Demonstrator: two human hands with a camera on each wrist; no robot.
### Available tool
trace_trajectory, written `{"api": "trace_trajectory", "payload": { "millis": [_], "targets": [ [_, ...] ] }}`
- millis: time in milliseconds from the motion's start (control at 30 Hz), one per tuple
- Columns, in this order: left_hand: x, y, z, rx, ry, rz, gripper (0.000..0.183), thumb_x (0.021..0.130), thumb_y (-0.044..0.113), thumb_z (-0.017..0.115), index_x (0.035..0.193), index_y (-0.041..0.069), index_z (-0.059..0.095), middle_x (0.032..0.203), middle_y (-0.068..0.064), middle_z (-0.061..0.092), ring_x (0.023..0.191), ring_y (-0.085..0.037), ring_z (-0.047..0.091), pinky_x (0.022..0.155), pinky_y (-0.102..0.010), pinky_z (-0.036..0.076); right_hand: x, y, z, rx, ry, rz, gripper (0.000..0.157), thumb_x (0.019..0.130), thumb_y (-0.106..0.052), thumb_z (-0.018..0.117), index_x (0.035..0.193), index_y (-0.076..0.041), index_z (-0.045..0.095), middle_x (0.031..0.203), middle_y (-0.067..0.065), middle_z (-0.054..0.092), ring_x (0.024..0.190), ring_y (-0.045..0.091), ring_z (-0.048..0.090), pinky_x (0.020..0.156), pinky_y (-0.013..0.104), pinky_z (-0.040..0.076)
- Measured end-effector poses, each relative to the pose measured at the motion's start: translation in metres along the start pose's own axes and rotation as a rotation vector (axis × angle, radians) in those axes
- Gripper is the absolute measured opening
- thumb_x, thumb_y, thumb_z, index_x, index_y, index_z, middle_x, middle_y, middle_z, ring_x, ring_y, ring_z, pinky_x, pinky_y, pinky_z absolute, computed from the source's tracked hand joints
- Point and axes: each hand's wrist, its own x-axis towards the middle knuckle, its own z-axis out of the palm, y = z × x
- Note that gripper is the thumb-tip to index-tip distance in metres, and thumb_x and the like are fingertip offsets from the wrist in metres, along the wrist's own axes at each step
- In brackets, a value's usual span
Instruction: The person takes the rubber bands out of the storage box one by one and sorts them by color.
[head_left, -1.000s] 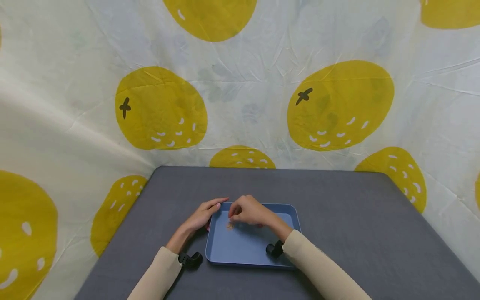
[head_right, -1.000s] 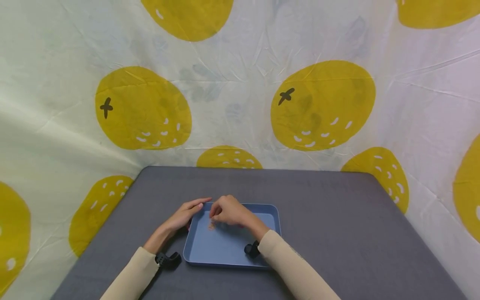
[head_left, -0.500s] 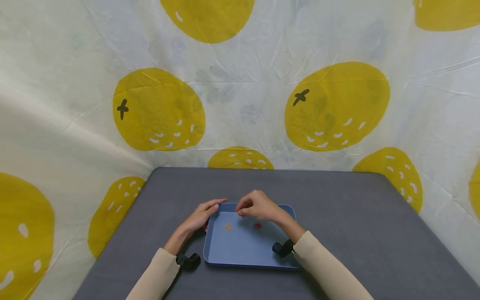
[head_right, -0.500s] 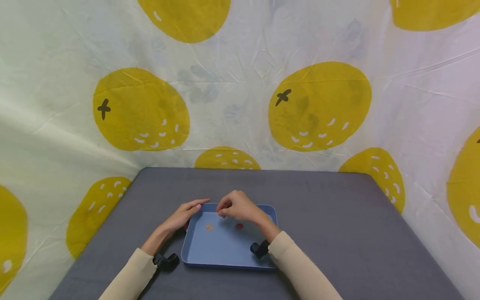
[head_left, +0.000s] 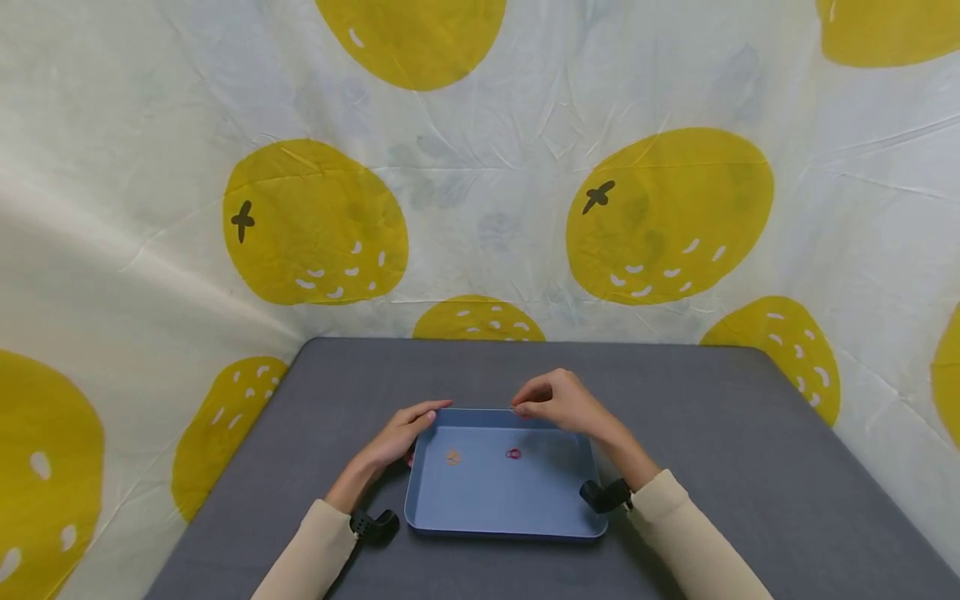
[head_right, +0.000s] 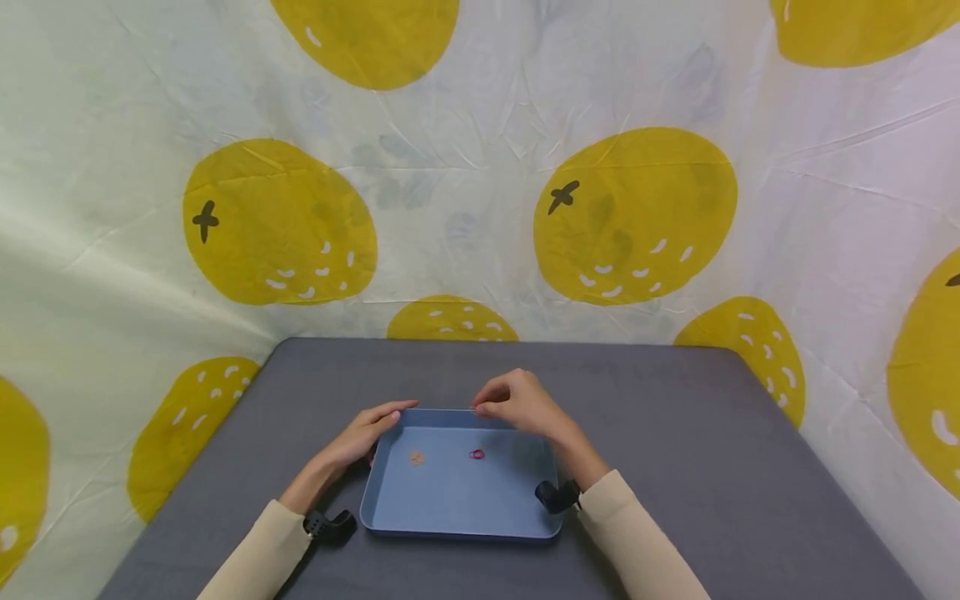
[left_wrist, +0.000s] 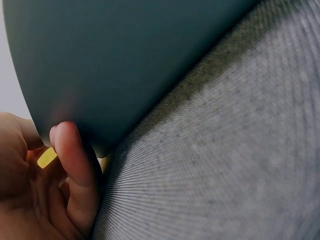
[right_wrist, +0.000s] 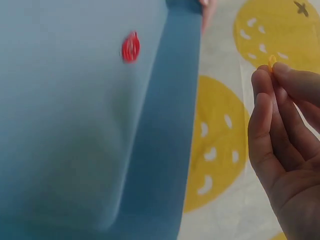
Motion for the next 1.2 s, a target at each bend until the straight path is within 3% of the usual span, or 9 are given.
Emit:
{"api": "trace_trajectory", "payload": {
  "millis": [167,300,467,567,800,933,1200],
  "targets": [
    [-0.002,0.0,-0.002,0.009,-0.001,0.015,0.041,0.104,0.036,0.041,0.143,0.024,0.048,0.128,-0.018,0.058,0.041,-0.016,0.049,0.038,-0.03,0.045,-0.013,0.007,-0.017,0.085,0.038,0.008,0.018,0.089,-0.016,0.07,0.1,-0.003,0.075,0.095,0.013,0.074,0.085,0.033,0.071,0.075,0.034,0.059],
    [-0.003,0.0,-0.003,0.015,0.0,0.003,0.041,0.104,0.036,0.041,0.143,0.028,0.047,0.128,-0.016,0.058,0.041,-0.015,0.049,0.038,-0.03,0.045,-0.025,0.015,-0.029,0.057,0.092,0.01,0.016,0.088,-0.017,0.071,0.098,-0.005,0.076,0.092,0.012,0.074,0.08,0.028,0.072,0.074,0.041,0.059],
    [-0.003,-0.002,-0.002,0.011,-0.003,-0.003,0.039,0.104,0.037,0.04,0.142,0.033,0.047,0.122,-0.014,0.063,0.039,-0.014,0.047,0.038,-0.029,0.045,-0.043,0.024,-0.042,0.006,0.152,0.051,0.016,0.087,-0.021,0.072,0.096,-0.008,0.076,0.089,0.006,0.074,0.078,0.027,0.071,0.072,0.039,0.059],
    [-0.003,-0.001,-0.001,0.01,-0.003,0.004,0.039,0.104,0.036,0.04,0.142,0.032,0.047,0.125,-0.014,0.061,0.039,-0.015,0.047,0.037,-0.03,0.045,-0.051,0.031,-0.049,0.014,0.172,0.057,0.017,0.087,-0.02,0.072,0.097,-0.006,0.075,0.09,0.009,0.074,0.08,0.031,0.07,0.071,0.04,0.059],
    [0.001,-0.001,0.0,0.014,-0.002,-0.001,0.039,0.104,0.036,0.041,0.142,0.03,0.048,0.129,-0.015,0.058,0.041,-0.017,0.049,0.038,-0.029,0.044,-0.066,0.048,-0.065,0.015,0.211,0.04,0.018,0.088,-0.019,0.071,0.098,-0.005,0.075,0.093,0.015,0.074,0.076,0.014,0.07,0.071,0.031,0.059],
    [0.002,0.0,0.001,0.006,-0.005,-0.001,0.04,0.105,0.033,0.04,0.144,0.026,0.046,0.129,-0.018,0.058,0.04,-0.018,0.048,0.038,-0.028,0.043,-0.073,0.057,-0.073,0.016,0.231,0.054,0.02,0.088,-0.019,0.071,0.099,-0.003,0.074,0.094,0.018,0.073,0.078,0.019,0.071,0.071,0.029,0.059],
    [-0.008,0.022,0.001,-0.005,-0.028,-0.012,0.04,0.106,0.023,0.038,0.145,0.016,0.045,0.13,-0.022,0.056,0.043,-0.016,0.05,0.04,-0.029,0.046,-0.081,0.072,-0.079,-0.043,0.252,0.113,0.023,0.088,-0.02,0.071,0.101,-0.001,0.073,0.092,0.018,0.073,0.078,0.024,0.07,0.071,0.034,0.059]
  ]
}}
